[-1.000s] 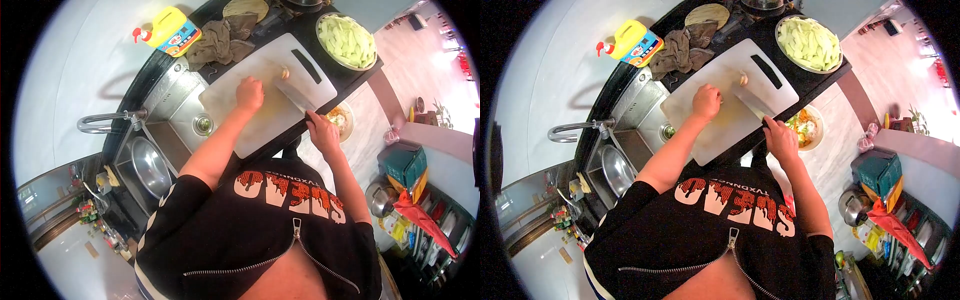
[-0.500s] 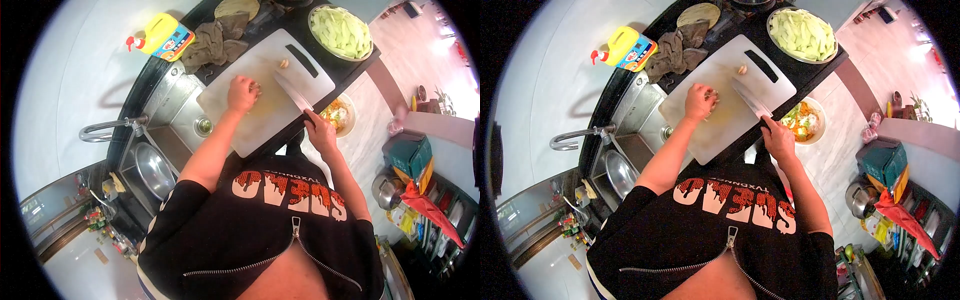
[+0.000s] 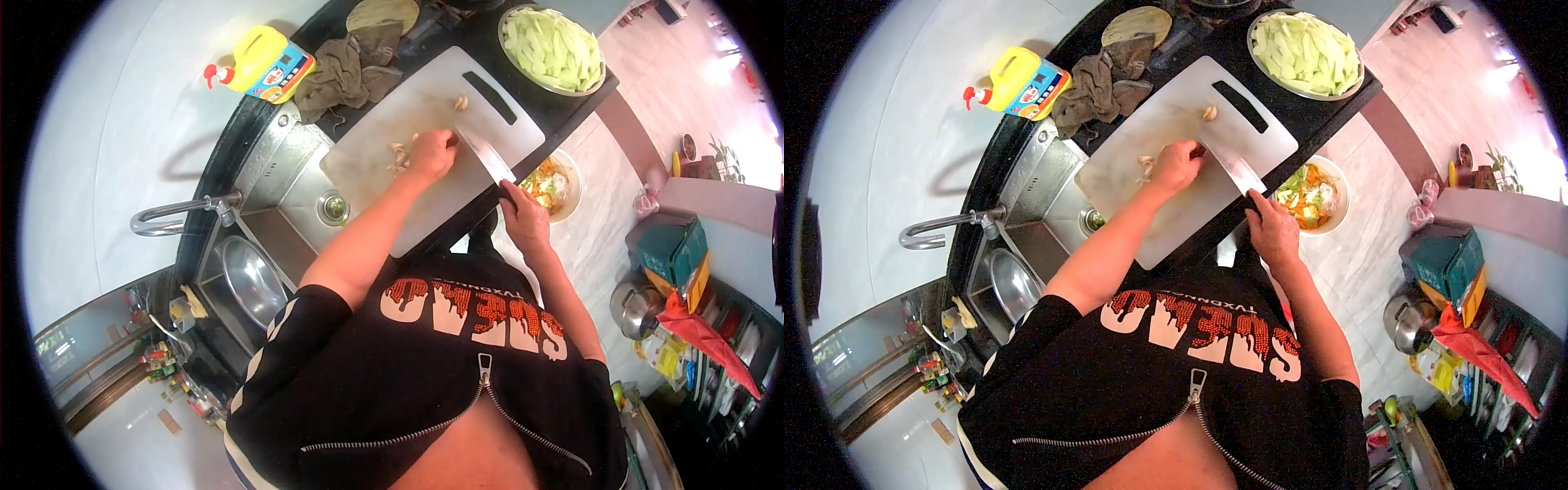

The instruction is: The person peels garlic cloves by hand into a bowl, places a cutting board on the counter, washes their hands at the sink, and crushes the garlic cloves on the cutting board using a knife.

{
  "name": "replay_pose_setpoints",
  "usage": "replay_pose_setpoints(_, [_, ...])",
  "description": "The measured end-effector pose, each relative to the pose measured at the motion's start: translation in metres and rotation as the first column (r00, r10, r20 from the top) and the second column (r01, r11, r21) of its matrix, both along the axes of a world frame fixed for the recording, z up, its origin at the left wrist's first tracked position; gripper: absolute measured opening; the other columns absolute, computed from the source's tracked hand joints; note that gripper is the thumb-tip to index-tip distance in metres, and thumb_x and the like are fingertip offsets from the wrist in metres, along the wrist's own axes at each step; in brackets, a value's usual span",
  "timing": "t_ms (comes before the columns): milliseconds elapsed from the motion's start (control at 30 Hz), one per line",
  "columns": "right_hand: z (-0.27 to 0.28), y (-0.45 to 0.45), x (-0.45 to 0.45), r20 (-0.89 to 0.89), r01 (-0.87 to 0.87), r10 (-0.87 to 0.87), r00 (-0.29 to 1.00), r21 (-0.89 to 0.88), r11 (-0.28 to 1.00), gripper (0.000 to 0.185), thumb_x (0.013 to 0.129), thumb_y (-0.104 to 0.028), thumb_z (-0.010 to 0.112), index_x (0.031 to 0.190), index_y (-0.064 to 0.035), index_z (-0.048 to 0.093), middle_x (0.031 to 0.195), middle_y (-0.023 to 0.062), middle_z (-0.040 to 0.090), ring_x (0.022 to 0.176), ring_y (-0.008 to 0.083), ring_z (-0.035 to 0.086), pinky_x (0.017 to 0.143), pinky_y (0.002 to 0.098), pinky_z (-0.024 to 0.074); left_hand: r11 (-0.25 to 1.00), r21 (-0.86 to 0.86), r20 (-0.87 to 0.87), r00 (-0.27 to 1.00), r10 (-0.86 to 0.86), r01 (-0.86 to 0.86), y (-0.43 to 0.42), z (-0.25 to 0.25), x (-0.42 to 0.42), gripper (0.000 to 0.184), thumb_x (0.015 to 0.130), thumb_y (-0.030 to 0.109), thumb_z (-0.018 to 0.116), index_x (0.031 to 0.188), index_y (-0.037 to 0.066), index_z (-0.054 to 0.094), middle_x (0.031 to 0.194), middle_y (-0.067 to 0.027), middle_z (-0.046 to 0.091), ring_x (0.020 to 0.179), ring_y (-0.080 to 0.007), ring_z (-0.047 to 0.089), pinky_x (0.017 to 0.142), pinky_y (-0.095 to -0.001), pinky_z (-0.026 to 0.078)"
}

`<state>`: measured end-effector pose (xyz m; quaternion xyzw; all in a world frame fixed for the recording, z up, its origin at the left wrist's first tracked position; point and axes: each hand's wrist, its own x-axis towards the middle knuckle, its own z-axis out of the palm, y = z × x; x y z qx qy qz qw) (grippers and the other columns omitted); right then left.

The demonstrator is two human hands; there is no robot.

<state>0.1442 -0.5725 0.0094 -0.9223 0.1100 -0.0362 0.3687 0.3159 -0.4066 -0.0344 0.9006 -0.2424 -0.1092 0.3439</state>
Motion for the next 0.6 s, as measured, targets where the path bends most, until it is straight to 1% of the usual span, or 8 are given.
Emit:
replay_pose_setpoints(33, [-0.001, 0.000, -0.002, 0.004, 0.005, -0.005, 1.000, -0.027, 1.000, 0.032, 0.084, -0.017, 0.061, 0.116, -0.0105, 0.059, 0.085, 0.0168, 0.062, 0.078, 0.0343, 0.062, 0.069, 0.0427, 0.0487, 1.000, -0.005, -0.090, 0.996, 0.010, -0.010, -0.003, -0.002, 0.000, 0.016, 0.077, 0.013, 0.063, 0.091, 0.004, 0.065, 0.082, -0.0161, 0.066, 0.077, -0.0340, 0.063, 0.070, -0.0409, 0.049])
replay_pose_setpoints(100, [-0.005, -0.001, -0.006, 0.012, 0.016, -0.015, 1.000, -0.082, 0.997, 0.034, 0.084, -0.018, 0.061, 0.118, -0.0118, 0.058, 0.086, 0.0151, 0.062, 0.079, 0.0332, 0.062, 0.070, 0.0419, 0.0486, 1.000, -0.005, 0.001, 1.000, 0.010, -0.010, -0.006, -0.006, 0.000, 0.018, 0.079, 0.015, 0.064, 0.093, 0.004, 0.065, 0.081, -0.0168, 0.066, 0.076, -0.0327, 0.064, 0.070, -0.0399, 0.050])
replay_pose_setpoints(133, [-0.005, -0.001, -0.008, -0.022, 0.022, -0.024, 0.999, -0.120, 0.993, 0.037, 0.084, -0.018, 0.061, 0.120, -0.0122, 0.056, 0.087, 0.0143, 0.061, 0.080, 0.0325, 0.062, 0.070, 0.0416, 0.0486, 1.000, -0.004, 0.047, 0.999, 0.010, -0.010, -0.007, -0.007, -0.001, 0.020, 0.079, 0.016, 0.065, 0.095, 0.004, 0.065, 0.081, -0.0171, 0.067, 0.076, -0.0321, 0.065, 0.070, -0.0394, 0.050])
replay_pose_setpoints(200, [-0.004, 0.000, -0.011, -0.089, 0.029, -0.047, 0.995, -0.193, 0.981, 0.043, 0.083, -0.018, 0.062, 0.125, -0.0131, 0.052, 0.090, 0.0128, 0.059, 0.082, 0.0311, 0.062, 0.071, 0.0411, 0.0485, 0.996, -0.019, 0.054, 0.995, 0.087, -0.086, -0.007, -0.005, -0.003, 0.019, 0.080, 0.018, 0.065, 0.093, 0.004, 0.065, 0.081, -0.0170, 0.067, 0.075, -0.0317, 0.065, 0.069, -0.0392, 0.050])
replay_pose_setpoints(333, [-0.005, 0.002, -0.014, -0.121, 0.050, -0.077, 0.990, -0.210, 0.976, 0.054, 0.081, -0.011, 0.063, 0.131, -0.0129, 0.045, 0.100, 0.0144, 0.057, 0.089, 0.0336, 0.060, 0.074, 0.0424, 0.0482, 0.971, -0.023, 0.096, 0.966, 0.239, -0.237, 0.001, -0.006, -0.006, 0.019, 0.080, 0.019, 0.066, 0.091, 0.004, 0.064, 0.079, -0.0155, 0.067, 0.071, -0.0311, 0.065, 0.067, -0.0381, 0.050])
replay_pose_setpoints(433, [-0.012, 0.003, -0.015, -0.120, 0.028, -0.059, 0.991, -0.249, 0.968, 0.058, 0.080, -0.010, 0.063, 0.134, -0.0127, 0.041, 0.102, 0.0139, 0.055, 0.092, 0.0328, 0.059, 0.075, 0.0416, 0.0480, 0.972, -0.104, 0.093, 0.971, 0.221, -0.212, 0.002, -0.007, -0.005, 0.018, 0.080, 0.019, 0.066, 0.090, 0.004, 0.063, 0.076, -0.0140, 0.066, 0.069, -0.0315, 0.063, 0.066, -0.0379, 0.050])
replay_pose_setpoints(500, [-0.013, 0.004, -0.014, -0.124, 0.023, -0.055, 0.991, -0.245, 0.969, 0.059, 0.080, -0.009, 0.063, 0.134, -0.0125, 0.041, 0.102, 0.0137, 0.055, 0.091, 0.0324, 0.059, 0.075, 0.0415, 0.0479, 0.974, -0.126, 0.142, 0.968, 0.205, -0.188, -0.003, -0.002, -0.008, 0.017, 0.080, 0.018, 0.066, 0.088, 0.004, 0.063, 0.077, -0.0136, 0.065, 0.071, -0.0313, 0.062, 0.066, -0.0383, 0.049])
replay_pose_setpoints(600, [-0.016, 0.004, -0.012, -0.090, -0.005, -0.022, 0.996, -0.285, 0.959, 0.058, 0.079, -0.012, 0.064, 0.134, -0.0125, 0.043, 0.094, 0.0116, 0.052, 0.084, 0.0295, 0.059, 0.071, 0.0390, 0.0491, 0.985, -0.112, 0.182, 0.972, 0.151, -0.133, -0.011, -0.004, -0.010, 0.017, 0.079, 0.018, 0.067, 0.086, 0.004, 0.063, 0.080, -0.0133, 0.063, 0.074, -0.0310, 0.061, 0.067, -0.0390, 0.048])
